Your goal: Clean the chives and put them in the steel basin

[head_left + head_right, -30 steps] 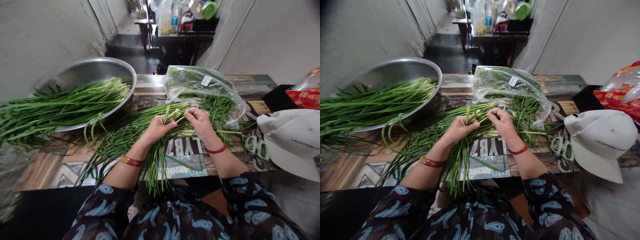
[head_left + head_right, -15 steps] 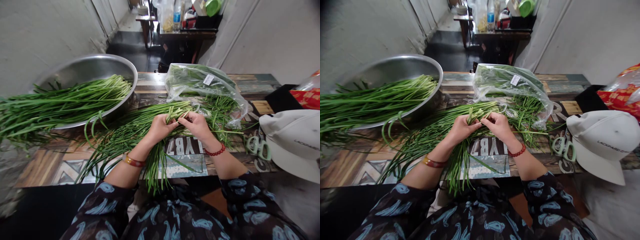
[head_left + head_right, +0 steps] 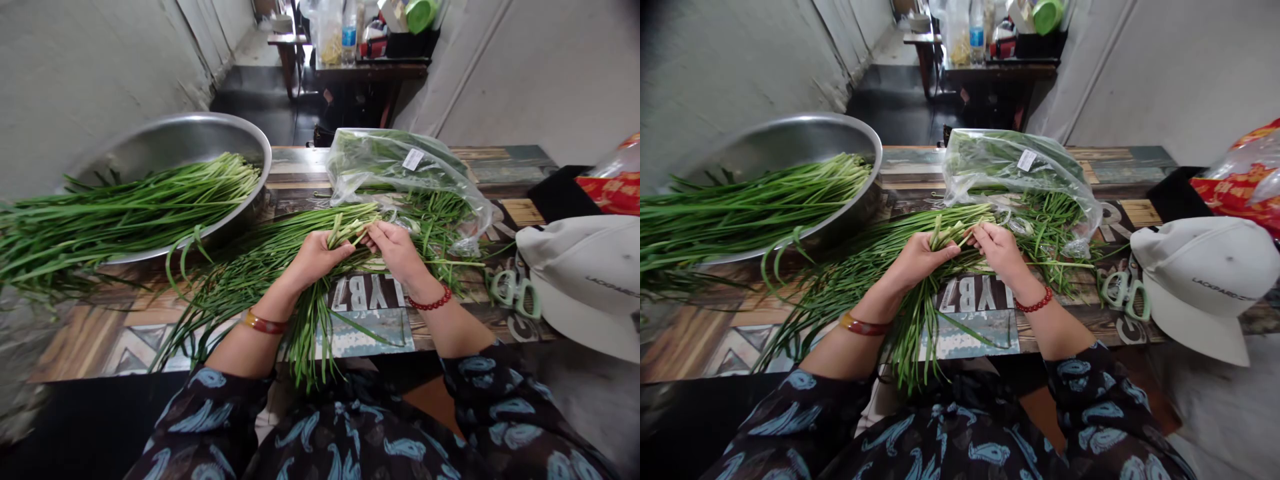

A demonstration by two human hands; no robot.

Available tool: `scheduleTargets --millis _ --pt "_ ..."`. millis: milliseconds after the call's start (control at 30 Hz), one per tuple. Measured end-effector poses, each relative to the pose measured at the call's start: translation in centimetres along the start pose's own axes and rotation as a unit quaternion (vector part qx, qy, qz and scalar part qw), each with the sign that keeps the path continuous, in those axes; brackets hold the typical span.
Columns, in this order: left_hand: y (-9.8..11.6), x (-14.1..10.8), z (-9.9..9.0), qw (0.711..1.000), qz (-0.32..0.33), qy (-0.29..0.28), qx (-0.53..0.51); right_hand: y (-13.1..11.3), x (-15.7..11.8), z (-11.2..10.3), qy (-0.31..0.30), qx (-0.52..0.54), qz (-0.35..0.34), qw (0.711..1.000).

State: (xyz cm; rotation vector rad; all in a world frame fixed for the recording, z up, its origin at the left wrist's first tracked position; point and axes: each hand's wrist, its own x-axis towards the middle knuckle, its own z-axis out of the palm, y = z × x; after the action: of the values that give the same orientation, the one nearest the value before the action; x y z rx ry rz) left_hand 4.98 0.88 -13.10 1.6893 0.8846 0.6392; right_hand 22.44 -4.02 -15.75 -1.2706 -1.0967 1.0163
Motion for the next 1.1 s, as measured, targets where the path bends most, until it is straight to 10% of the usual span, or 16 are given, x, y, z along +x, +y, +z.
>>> scheduleTargets --millis 267,567,1100 --pt "-0.1 0.1 -0.2 0.999 -0.004 0.007 0.035 -1.1 0.6 -2.1 0.158 0.116 -0.040 0.980" --pt "-0.5 0.2 0.1 1.000 0.003 0.003 0.009 -0.3 0.2 0.1 -0.043 0.006 0.002 0.999" --pt "-0.2 0.2 0.0 0.998 0.002 -0.003 0.056 -0.4 1.0 -1.7 0.140 0.083 -0.019 0.986"
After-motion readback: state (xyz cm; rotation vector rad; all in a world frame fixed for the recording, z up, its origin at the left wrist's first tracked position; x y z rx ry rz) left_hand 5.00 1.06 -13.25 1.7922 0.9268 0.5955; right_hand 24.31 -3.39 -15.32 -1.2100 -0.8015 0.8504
